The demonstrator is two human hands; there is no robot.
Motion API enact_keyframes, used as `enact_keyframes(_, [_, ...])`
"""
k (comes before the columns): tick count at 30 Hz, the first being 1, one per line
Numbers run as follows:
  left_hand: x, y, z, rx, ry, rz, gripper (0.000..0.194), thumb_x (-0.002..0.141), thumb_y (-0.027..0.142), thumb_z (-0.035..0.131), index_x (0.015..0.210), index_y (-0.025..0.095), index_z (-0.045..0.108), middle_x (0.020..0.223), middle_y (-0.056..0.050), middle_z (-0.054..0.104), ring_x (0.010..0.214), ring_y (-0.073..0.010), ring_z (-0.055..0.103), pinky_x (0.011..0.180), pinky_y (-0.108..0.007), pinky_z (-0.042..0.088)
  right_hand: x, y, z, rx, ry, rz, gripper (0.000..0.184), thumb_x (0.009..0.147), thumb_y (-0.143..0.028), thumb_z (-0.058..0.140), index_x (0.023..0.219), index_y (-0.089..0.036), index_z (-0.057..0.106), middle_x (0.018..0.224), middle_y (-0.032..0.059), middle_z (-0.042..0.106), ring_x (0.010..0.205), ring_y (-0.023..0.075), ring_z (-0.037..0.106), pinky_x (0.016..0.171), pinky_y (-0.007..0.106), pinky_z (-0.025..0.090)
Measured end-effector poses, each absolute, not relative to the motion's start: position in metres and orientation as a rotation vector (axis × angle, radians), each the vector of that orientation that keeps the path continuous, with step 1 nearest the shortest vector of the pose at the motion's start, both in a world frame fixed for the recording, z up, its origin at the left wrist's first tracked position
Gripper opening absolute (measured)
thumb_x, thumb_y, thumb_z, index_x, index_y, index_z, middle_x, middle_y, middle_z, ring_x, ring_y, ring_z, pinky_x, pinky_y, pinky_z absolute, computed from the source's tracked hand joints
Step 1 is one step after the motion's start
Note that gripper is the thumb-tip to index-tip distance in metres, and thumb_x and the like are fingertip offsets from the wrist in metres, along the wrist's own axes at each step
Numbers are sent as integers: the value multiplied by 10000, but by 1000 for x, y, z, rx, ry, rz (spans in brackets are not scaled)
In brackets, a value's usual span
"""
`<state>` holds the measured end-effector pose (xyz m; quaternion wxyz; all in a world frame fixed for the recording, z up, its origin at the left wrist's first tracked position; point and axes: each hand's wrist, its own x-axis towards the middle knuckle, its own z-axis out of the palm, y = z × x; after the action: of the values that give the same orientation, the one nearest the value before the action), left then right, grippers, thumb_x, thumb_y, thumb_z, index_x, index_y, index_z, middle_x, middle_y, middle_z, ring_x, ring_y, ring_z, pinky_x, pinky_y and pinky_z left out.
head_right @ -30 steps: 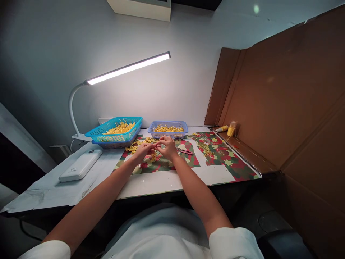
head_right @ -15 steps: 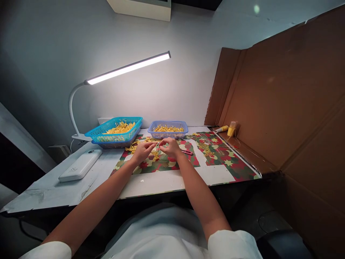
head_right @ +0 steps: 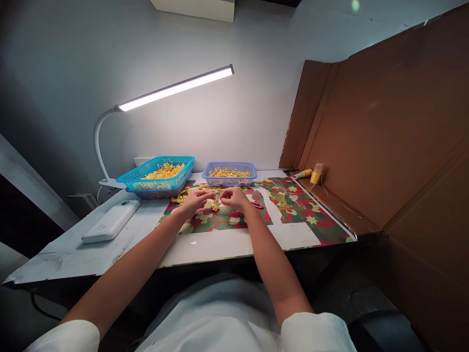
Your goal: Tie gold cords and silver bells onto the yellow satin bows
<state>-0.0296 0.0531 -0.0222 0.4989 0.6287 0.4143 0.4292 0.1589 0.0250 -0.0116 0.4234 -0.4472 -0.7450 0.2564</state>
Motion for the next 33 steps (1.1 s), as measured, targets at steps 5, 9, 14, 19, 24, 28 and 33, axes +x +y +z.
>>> enact_keyframes(5, [-32, 60, -27, 1777, 1203, 1060, 236, 628, 388, 702, 584, 156, 707, 581, -39, 666, 476, -108, 437, 458, -231, 305, 168, 34, -17, -1125, -1760, 668, 81, 641, -210, 588, 625, -168, 655, 604, 0, 620, 564, 114, 519, 523, 228, 395])
enact_keyframes(9, [-31, 63, -29, 1904, 1249, 1077, 156, 624, 322, 691, 608, 168, 712, 568, -30, 668, 512, -142, 514, 502, -243, 350, 172, 40, -19, -1135, -1675, 652, 79, 630, -234, 603, 617, -167, 642, 591, -5, 616, 539, 109, 506, 511, 231, 393])
enact_keyframes(14, [-31, 65, -30, 2045, 1308, 1122, 76, 588, 269, 722, 583, 196, 702, 526, -13, 619, 551, -165, 523, 541, -254, 341, 176, 44, -19, -1162, -1568, 644, 108, 629, -279, 601, 630, -176, 633, 579, -9, 589, 525, 112, 490, 507, 241, 388])
enact_keyframes(19, [-30, 64, -24, 2041, 1247, 1159, 100, 583, 248, 732, 672, 203, 727, 703, -33, 685, 656, -179, 539, 619, -259, 371, 174, 47, -22, -1131, -1539, 626, 132, 638, -306, 602, 645, -178, 632, 611, -1, 611, 548, 118, 509, 533, 249, 402])
enact_keyframes(24, [-27, 67, -12, 2043, 1125, 1015, 196, 622, 316, 718, 762, 183, 750, 744, -42, 701, 599, -151, 502, 584, -257, 367, 167, 54, -24, -1077, -1491, 645, 156, 659, -329, 618, 666, -174, 636, 638, 6, 629, 575, 126, 534, 556, 256, 425])
enact_keyframes(28, [-25, 79, -6, 2118, 1036, 820, 234, 612, 385, 748, 724, 180, 765, 643, -35, 684, 577, -148, 514, 549, -252, 352, 162, 65, -23, -1068, -1479, 673, 140, 655, -307, 637, 665, -168, 649, 643, 18, 647, 604, 141, 562, 590, 272, 449])
enact_keyframes(33, [-21, 93, -8, 2086, 1023, 708, 309, 582, 450, 762, 702, 165, 761, 611, -19, 677, 530, -123, 494, 524, -245, 346, 155, 77, -20, -1048, -1489, 692, 89, 652, -251, 647, 657, -163, 663, 680, 32, 681, 653, 154, 605, 631, 280, 476])
